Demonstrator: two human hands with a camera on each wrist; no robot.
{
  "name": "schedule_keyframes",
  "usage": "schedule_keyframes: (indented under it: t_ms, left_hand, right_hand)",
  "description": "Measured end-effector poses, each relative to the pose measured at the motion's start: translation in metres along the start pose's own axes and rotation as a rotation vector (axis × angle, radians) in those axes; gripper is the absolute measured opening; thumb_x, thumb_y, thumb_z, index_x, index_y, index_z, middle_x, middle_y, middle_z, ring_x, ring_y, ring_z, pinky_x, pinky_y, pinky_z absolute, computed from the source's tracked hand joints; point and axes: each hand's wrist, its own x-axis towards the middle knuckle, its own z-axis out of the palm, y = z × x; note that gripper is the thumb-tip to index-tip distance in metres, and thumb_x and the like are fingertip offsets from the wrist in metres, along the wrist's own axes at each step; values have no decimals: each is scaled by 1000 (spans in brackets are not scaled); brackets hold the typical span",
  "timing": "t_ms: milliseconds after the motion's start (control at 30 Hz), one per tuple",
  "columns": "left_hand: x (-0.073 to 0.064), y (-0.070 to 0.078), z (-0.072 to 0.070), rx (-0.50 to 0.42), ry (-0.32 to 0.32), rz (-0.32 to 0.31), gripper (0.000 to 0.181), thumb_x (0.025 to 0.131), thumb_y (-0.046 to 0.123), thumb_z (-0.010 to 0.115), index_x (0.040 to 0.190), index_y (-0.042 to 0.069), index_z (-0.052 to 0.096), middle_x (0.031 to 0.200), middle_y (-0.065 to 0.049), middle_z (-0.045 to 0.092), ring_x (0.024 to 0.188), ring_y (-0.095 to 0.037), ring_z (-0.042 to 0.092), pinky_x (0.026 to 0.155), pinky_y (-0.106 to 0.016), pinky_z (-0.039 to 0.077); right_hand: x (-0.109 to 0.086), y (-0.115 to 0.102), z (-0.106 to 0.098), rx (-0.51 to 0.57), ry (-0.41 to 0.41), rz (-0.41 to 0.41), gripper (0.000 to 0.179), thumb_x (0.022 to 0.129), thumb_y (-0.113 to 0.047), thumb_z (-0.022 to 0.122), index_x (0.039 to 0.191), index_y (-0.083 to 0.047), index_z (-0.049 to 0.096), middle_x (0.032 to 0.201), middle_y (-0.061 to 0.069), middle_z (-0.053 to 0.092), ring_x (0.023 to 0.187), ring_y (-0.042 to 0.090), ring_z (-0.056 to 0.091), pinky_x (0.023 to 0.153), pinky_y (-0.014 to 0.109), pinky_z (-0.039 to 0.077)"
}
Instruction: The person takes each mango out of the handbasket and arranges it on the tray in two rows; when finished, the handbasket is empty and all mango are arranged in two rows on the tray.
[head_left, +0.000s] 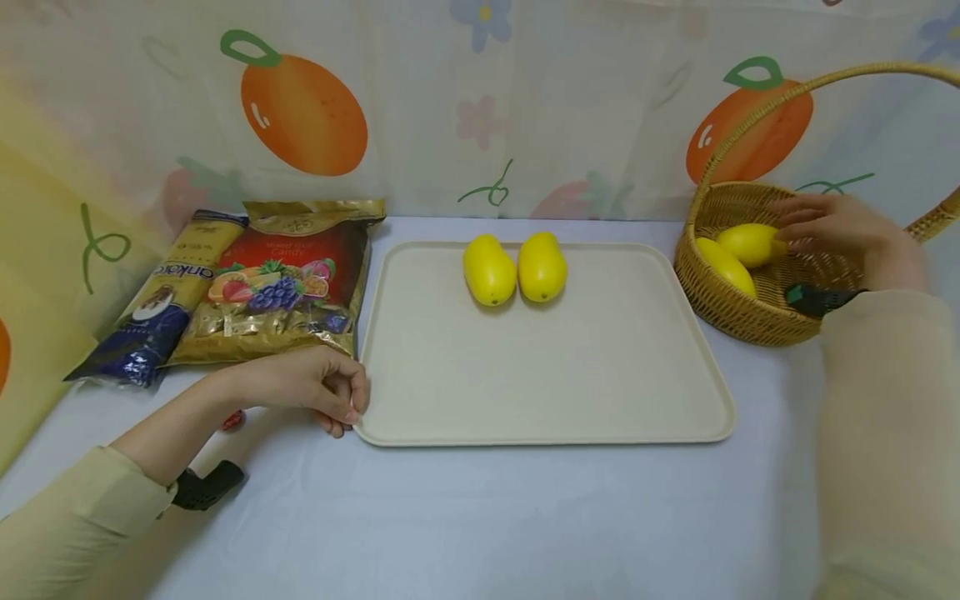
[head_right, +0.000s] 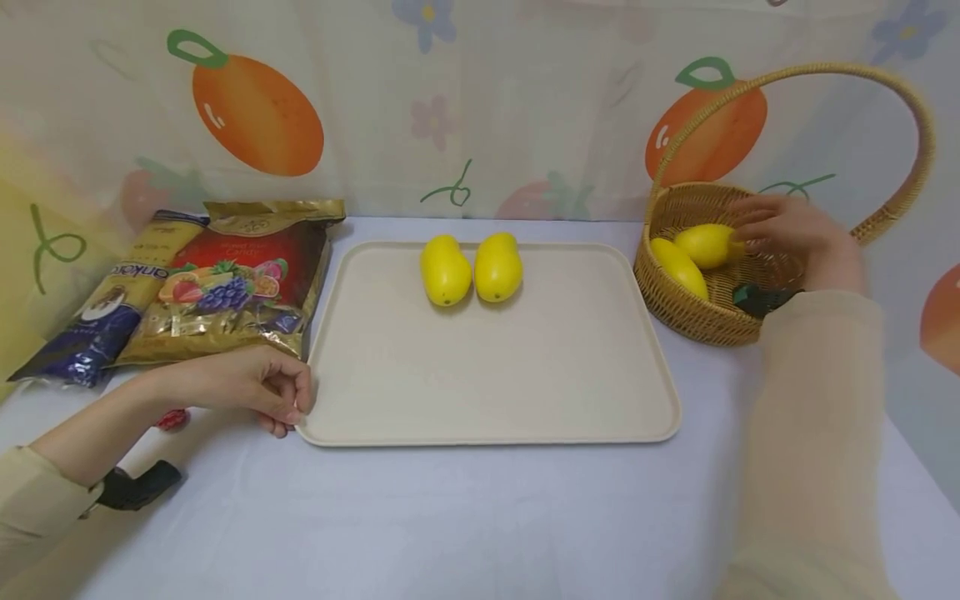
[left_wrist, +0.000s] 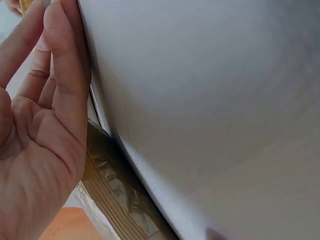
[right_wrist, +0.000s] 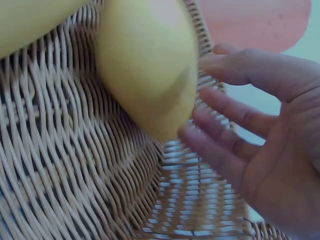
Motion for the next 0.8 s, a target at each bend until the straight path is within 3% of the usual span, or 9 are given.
schedule_keyframes:
  t_ms: [100, 167, 300, 433, 567, 700, 800]
  left_hand:
    - [0, -1, 0, 1, -2, 6, 21, 89, 15, 72, 94, -4, 63, 79, -12, 71, 70, -13, 70, 65, -26, 60]
    - [0, -1, 0, 0, -3, 9, 21, 89, 15, 72, 94, -4, 63, 79, -13, 70, 70, -13, 70, 65, -26, 60]
    - [0, -1, 0, 1, -3, 8, 22, 89, 15, 72, 93, -4, 63, 79, -12, 70, 70, -13, 70, 65, -26, 60]
    - [0, -2, 0, 2, -4, 10, 22, 89, 15, 72, 94, -4, 63, 79, -12, 70, 70, -13, 70, 65, -26, 60]
    - [0, -2, 0, 6, -1, 12, 21, 89, 15, 72, 94, -4, 63, 79, -12, 70, 70, -14, 70, 65, -26, 60]
    - [0, -2, 0, 15, 3, 10, 21, 89, 15, 72, 93, -3, 64, 79, -13, 71, 70, -13, 70, 65, -26, 60]
    - [0, -1, 0, 16, 4, 6, 21, 89, 15, 72, 93, -3, 64, 79, -13, 71, 70, -13, 70, 65, -26, 60]
  right_hand:
    - [1, -7, 4, -65, -59, 31, 80, 98, -48, 54, 160, -26, 9, 165, 25, 4, 135, 36, 40, 111, 61, 35]
    - [2, -13, 7, -86, -99, 31, 85, 98, -47, 55, 160, -23, 3, 164, 26, -7, 140, 55, 19, 110, 73, 23]
    - [2, -19, 14, -86, -153, 44, 90, 96, -48, 57, 159, -24, -3, 164, 21, -18, 143, 58, 6, 108, 77, 17]
    - [3, -17, 19, -6, -215, 94, 93, 95, -48, 59, 159, -25, -4, 164, 24, -7, 143, 52, 10, 109, 73, 22]
    - [6, -10, 21, -51, -232, 86, 92, 96, -46, 60, 159, -15, 1, 154, 26, 16, 130, 44, 33, 101, 55, 43]
    - [10, -5, 21, -101, -229, 49, 86, 97, -41, 60, 156, -8, 8, 147, 26, 26, 124, 41, 40, 95, 46, 46]
    - [12, -3, 21, -114, -220, 33, 83, 97, -40, 60, 154, -4, 11, 146, 29, 26, 123, 45, 39, 95, 50, 45]
